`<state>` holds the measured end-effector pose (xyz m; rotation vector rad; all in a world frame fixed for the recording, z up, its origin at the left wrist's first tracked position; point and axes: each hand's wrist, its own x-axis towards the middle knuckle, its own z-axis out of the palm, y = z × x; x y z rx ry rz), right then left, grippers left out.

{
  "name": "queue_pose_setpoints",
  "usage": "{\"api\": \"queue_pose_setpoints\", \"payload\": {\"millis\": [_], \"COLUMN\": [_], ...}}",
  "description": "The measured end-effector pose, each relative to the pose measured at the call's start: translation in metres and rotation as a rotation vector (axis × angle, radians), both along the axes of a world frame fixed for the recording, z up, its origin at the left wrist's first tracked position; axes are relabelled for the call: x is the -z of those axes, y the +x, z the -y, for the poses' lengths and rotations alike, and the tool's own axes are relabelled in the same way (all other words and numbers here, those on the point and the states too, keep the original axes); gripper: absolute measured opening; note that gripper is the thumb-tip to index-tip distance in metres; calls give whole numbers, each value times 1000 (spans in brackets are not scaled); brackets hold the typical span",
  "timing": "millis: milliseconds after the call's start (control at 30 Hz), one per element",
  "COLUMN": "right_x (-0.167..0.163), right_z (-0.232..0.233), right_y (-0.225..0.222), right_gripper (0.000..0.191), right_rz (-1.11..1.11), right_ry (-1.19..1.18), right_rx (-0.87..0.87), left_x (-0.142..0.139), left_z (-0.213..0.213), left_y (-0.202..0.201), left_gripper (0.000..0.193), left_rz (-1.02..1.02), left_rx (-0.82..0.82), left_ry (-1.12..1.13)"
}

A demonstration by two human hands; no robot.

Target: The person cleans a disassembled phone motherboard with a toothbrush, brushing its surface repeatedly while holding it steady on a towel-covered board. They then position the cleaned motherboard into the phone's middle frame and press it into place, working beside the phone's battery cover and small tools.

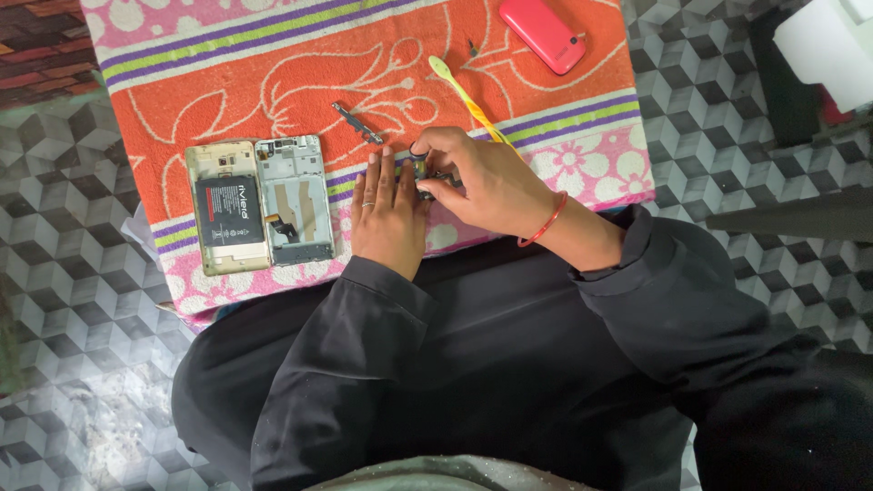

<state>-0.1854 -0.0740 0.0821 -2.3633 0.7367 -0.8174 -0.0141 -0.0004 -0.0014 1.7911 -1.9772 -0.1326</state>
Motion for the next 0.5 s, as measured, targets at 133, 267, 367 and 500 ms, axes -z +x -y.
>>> {"api": "queue_pose_setpoints", "payload": {"millis": [133, 267, 367, 500], "right_x": [2, 1, -1, -4], "right_z": [0, 0, 1, 1], "right_y": [0, 1, 1, 0], "right_gripper": [52, 52, 52, 52], "right_rz": [8, 27, 25, 4], "right_ry": [-5, -13, 1, 66], "right_rx": [-8, -4, -4, -4], "left_x": [1, 1, 1, -1], "left_z": [1, 1, 1, -1], "left_y": [-1, -1, -1, -1], "left_gripper": [56, 55, 54, 54], "left_rz": [9, 1, 7, 3], "left_rx": [-2, -5, -8, -10], "left_ry": [-9, -6, -6, -2]}}
